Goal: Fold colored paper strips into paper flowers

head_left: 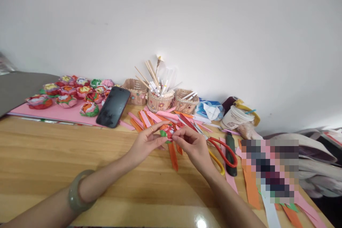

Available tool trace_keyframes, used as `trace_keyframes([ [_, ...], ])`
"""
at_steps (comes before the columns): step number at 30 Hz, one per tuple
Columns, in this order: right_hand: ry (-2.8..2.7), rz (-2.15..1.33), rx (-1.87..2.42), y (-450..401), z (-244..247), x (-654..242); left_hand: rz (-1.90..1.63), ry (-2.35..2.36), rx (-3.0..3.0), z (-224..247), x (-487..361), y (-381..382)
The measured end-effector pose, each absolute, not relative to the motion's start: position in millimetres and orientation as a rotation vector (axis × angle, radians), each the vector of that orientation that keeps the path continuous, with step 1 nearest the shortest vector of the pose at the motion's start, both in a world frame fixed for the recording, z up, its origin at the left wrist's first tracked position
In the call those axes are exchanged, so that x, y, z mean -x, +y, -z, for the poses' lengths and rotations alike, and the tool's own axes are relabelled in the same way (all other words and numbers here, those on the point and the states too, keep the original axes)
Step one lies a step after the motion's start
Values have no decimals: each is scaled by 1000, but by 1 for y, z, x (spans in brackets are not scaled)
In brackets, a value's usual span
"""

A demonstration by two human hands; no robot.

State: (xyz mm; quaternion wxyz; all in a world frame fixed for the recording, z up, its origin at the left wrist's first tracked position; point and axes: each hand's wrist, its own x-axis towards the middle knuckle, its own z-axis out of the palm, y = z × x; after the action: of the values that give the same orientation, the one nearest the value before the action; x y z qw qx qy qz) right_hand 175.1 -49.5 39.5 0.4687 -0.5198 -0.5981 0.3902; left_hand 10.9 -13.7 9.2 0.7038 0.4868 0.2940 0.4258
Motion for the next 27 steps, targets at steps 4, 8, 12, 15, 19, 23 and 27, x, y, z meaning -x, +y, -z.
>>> trace_keyframes([
  [4,-1495,-959,1245,-50,-38,-174,-1020,663,-1098,-6,-14,-10],
  [8,-1505,-954,1241,-50,-37,-175,-1041,615,-1072,-3,-13,-9],
  [12,-1477,-952,1252,-49,-38,-175,-970,531,-985,-5,-11,-12],
  [15,-1474,-950,1260,-50,-40,-175,-973,522,-947,-8,-11,-13],
  [19,-1521,-917,1261,-51,-43,-174,-1029,556,-933,-8,-12,-12],
  [23,-1561,-891,1265,-51,-42,-174,-1071,593,-983,-5,-13,-8],
  [27,-1657,-818,1253,-51,-44,-174,-1051,622,-1043,-2,-13,-6],
])
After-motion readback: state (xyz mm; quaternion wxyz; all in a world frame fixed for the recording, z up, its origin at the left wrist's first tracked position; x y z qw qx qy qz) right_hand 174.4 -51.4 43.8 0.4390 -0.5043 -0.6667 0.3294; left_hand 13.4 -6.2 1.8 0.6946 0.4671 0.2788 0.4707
